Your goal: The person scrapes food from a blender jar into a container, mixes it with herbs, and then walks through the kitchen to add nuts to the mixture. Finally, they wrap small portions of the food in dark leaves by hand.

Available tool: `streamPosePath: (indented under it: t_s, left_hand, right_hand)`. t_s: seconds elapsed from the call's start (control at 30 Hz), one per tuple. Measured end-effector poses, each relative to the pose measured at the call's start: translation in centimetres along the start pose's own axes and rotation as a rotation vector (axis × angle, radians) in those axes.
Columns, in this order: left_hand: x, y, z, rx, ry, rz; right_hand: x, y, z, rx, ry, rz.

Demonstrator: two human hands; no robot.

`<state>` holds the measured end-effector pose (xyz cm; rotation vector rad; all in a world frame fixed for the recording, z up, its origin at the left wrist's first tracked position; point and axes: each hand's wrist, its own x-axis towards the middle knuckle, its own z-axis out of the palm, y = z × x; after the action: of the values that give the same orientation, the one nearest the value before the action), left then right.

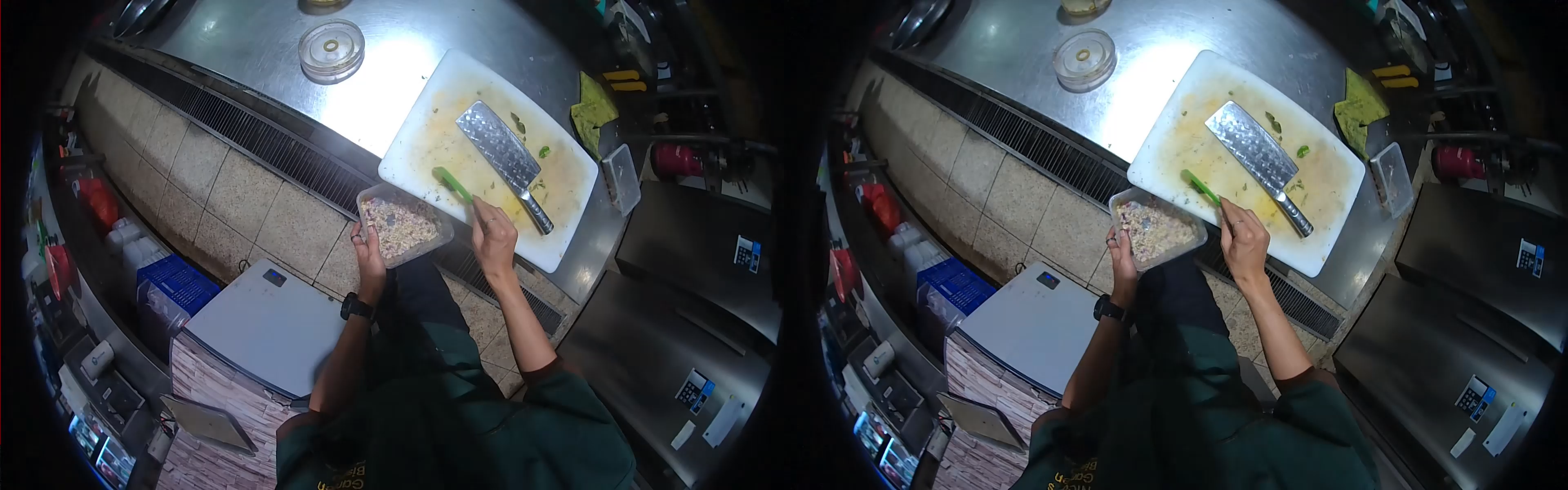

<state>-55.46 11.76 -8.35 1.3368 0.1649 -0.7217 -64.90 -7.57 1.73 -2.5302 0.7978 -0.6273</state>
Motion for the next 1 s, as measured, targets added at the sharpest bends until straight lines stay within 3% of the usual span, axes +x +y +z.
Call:
streamPosePath:
  t_s: [0.43,0.63,0.7,0.83,1.0]
  left_hand:
    - [-0.2,0.3,0.8,0.005,0.076,-0.065]
    - [-0.2,-0.5,0.3,-0.047,0.033,-0.002]
    - [0.0,-0.3,0.3,-0.055,0.041,-0.008]
    - [0.0,-0.4,0.5,-0.055,0.05,-0.036]
    - [0.0,-0.2,0.7,-0.011,0.06,-0.054]
  right_hand:
    - [-0.2,0.3,-0.5,0.096,-0.08,-0.211]
    - [1.9,1.1,-1.0,0.005,-0.042,-0.074]
    - [1.7,1.0,-1.2,0.022,-0.12,-0.178]
    - [-0.2,1.1,-1.6,0.037,-0.171,-0.183]
    - [0.4,1.3,-0.9,0.021,-0.057,-0.106]
